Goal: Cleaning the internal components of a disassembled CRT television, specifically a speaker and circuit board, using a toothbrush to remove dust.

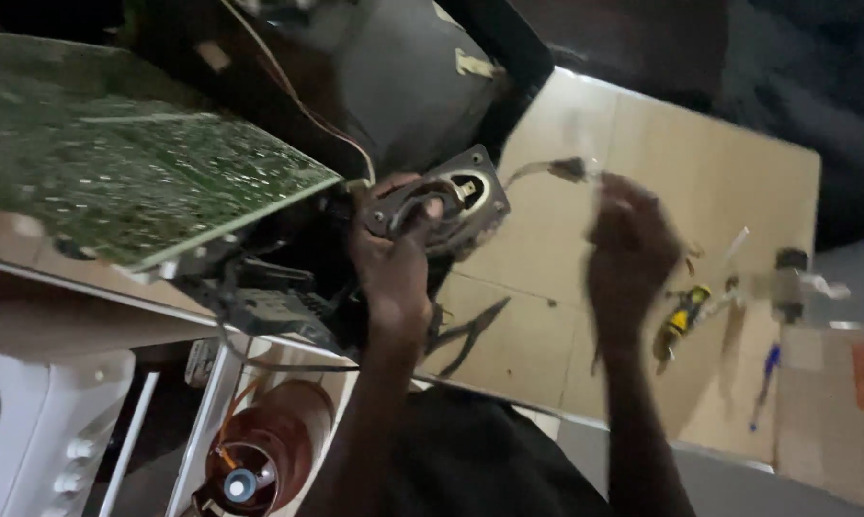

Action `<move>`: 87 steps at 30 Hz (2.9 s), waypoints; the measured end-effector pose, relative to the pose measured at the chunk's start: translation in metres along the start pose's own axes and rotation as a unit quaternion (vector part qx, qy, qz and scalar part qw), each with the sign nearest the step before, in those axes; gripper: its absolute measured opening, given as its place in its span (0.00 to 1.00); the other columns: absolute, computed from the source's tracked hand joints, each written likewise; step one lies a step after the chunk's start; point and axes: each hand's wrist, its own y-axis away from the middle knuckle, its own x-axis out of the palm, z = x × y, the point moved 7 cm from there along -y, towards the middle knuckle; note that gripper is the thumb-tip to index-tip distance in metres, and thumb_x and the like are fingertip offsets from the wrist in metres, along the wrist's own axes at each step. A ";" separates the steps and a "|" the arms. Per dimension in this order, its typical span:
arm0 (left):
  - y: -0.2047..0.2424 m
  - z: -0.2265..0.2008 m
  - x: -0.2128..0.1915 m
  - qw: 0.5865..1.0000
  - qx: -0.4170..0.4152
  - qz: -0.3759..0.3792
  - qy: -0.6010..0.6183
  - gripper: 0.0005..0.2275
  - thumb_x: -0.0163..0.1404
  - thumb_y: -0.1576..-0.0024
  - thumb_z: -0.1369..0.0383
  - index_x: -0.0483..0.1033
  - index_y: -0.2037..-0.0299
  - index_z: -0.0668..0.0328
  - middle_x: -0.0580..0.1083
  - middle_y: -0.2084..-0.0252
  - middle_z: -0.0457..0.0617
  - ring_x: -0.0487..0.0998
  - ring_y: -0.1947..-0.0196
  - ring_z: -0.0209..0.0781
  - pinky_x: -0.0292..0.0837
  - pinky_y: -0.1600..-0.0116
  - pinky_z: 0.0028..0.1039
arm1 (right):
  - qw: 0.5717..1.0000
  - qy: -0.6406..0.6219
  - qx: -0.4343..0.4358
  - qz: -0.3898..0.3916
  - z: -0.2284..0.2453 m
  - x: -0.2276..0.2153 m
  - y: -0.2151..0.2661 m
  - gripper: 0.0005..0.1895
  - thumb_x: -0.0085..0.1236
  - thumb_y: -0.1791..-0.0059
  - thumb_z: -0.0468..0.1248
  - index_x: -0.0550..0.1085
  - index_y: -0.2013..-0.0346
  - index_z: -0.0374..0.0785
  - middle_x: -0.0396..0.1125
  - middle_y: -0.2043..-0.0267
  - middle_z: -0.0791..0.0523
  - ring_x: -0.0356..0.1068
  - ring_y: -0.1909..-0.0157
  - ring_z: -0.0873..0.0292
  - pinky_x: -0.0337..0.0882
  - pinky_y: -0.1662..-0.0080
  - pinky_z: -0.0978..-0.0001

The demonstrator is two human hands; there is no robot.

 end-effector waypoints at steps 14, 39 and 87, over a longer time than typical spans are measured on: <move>0.016 -0.040 0.003 0.994 -0.104 -0.009 0.012 0.16 0.58 0.52 0.81 0.78 0.53 0.58 0.80 0.50 0.54 0.82 0.49 0.48 0.83 0.46 0.37 | 0.883 0.256 -0.186 0.347 0.082 0.023 -0.076 0.05 0.62 0.46 0.34 0.83 0.57 0.40 0.79 0.55 0.57 0.80 0.65 0.58 0.74 0.70 0.66; -0.003 -0.010 -0.001 0.998 -0.033 0.019 0.056 0.18 0.60 0.52 0.75 0.76 0.51 0.59 0.79 0.54 0.54 0.81 0.53 0.45 0.79 0.46 0.34 | 0.703 0.329 -0.529 0.344 0.138 0.076 -0.097 0.12 0.69 0.52 0.36 0.82 0.54 0.53 0.78 0.62 0.62 0.78 0.63 0.59 0.72 0.71 0.68; 0.007 -0.039 0.003 0.985 -0.127 0.015 0.116 0.25 0.54 0.51 0.79 0.75 0.39 0.58 0.79 0.48 0.59 0.82 0.52 0.48 0.82 0.51 0.36 | 0.640 0.498 -0.354 0.466 0.132 0.072 -0.104 0.09 0.56 0.51 0.32 0.74 0.65 0.55 0.72 0.72 0.62 0.77 0.68 0.57 0.75 0.70 0.59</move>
